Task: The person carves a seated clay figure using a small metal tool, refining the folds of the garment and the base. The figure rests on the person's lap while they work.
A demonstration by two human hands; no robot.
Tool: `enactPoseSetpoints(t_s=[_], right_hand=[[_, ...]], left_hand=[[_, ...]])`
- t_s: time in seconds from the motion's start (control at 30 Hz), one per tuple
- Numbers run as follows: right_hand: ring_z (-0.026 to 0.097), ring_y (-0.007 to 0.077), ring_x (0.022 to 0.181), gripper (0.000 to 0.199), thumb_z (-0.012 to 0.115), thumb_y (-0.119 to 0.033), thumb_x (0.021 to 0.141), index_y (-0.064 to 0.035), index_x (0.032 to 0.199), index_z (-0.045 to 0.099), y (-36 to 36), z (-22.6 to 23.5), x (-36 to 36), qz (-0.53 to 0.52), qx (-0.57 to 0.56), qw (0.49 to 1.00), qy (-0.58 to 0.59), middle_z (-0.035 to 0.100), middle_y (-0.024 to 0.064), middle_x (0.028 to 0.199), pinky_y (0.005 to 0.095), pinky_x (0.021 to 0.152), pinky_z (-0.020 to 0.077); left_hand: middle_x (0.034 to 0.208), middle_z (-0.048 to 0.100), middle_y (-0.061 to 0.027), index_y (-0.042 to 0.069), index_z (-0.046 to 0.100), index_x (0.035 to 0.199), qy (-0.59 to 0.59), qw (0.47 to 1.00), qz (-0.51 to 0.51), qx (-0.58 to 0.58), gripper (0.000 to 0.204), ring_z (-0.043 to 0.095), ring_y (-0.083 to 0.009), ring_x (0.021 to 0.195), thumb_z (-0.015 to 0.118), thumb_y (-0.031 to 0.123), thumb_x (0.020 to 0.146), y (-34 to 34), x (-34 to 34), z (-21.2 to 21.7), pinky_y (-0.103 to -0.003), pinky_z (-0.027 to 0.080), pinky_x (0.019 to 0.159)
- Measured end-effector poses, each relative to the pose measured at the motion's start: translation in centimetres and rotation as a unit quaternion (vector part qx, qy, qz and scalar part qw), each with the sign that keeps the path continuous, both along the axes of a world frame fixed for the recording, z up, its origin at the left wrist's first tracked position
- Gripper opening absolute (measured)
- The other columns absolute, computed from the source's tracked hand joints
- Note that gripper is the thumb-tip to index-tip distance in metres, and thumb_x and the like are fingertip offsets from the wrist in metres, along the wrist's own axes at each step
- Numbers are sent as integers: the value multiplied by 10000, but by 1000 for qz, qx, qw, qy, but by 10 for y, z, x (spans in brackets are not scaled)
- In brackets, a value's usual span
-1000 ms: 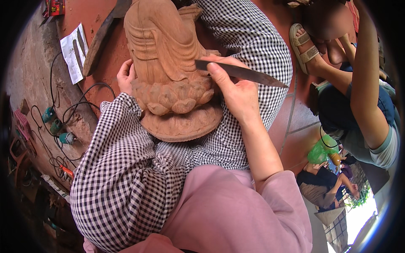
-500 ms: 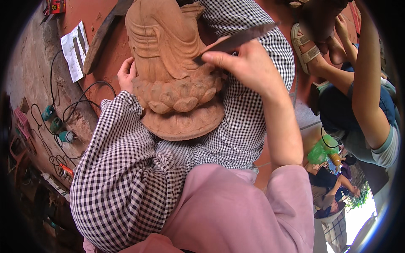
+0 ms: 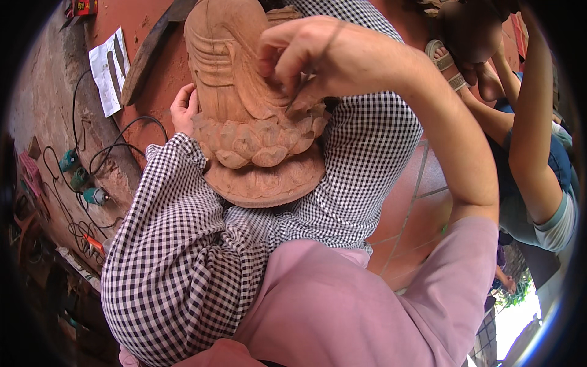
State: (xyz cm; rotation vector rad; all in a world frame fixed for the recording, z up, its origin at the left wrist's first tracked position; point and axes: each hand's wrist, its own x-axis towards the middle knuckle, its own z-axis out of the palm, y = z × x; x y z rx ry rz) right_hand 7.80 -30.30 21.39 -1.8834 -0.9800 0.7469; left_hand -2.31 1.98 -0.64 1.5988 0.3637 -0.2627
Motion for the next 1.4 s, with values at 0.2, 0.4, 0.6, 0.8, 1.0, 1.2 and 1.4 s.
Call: enactPoseSetpoints(t_s=[0.2, 0.4, 0.6, 0.8, 1.0, 1.2, 1.4], right_hand=[[655, 214, 869, 185, 841, -56, 661, 19, 791, 732, 18, 11, 30, 79, -56, 994, 51, 644, 61, 878, 323, 740, 558], [674, 313, 858, 218, 740, 6, 742, 31, 953, 693, 17, 23, 40, 99, 27, 988, 111, 680, 144, 897, 381, 754, 523], [652, 344, 925, 268, 778, -31, 720, -17, 967, 674, 34, 22, 47, 167, -19, 983, 79, 672, 95, 1005, 392, 760, 518], [663, 292, 905, 218, 759, -28, 735, 7, 945, 712, 31, 9, 46, 103, 44, 984, 137, 699, 106, 966, 375, 781, 532], [687, 253, 996, 161, 793, -79, 715, 17, 821, 719, 32, 10, 39, 150, -32, 988, 27, 706, 111, 1034, 353, 802, 564], [694, 252, 985, 152, 794, -98, 772, 21, 821, 713, 26, -4, 36, 95, 18, 994, 52, 707, 110, 1080, 365, 834, 567], [691, 239, 961, 192, 799, -105, 800, 11, 938, 731, 24, 0, 33, 46, -34, 996, 63, 706, 115, 1066, 355, 851, 566]], left_hand=[[973, 703, -35, -24, 677, 1136, 8, 1000, -13, 18, 191, 645, -82, 856, 551, 73, 1030, 1, 1, 3, -253, 547, 792], [961, 704, -32, -23, 676, 1139, 17, 999, -20, 36, 191, 647, -78, 855, 557, 76, 1028, 2, 3, 6, -251, 545, 790], [953, 710, -33, -13, 685, 1124, 32, 999, -4, 25, 186, 659, -82, 862, 557, 81, 1027, -1, 0, 11, -255, 554, 783], [954, 714, -35, -9, 689, 1118, 4, 1000, 2, 19, 184, 666, -83, 854, 555, 79, 1027, -4, 0, 9, -252, 554, 782], [977, 712, -39, -15, 685, 1125, 14, 1000, -3, 14, 185, 668, -92, 862, 554, 72, 1026, -2, 0, 12, -248, 552, 797], [987, 710, -51, -24, 680, 1127, 0, 1000, 1, 1, 190, 671, -101, 872, 544, 64, 1028, -2, 0, 3, -250, 551, 810], [985, 709, -53, -31, 679, 1118, 26, 1000, -4, 17, 190, 669, -98, 863, 540, 62, 1028, -3, 1, 9, -251, 551, 812]])
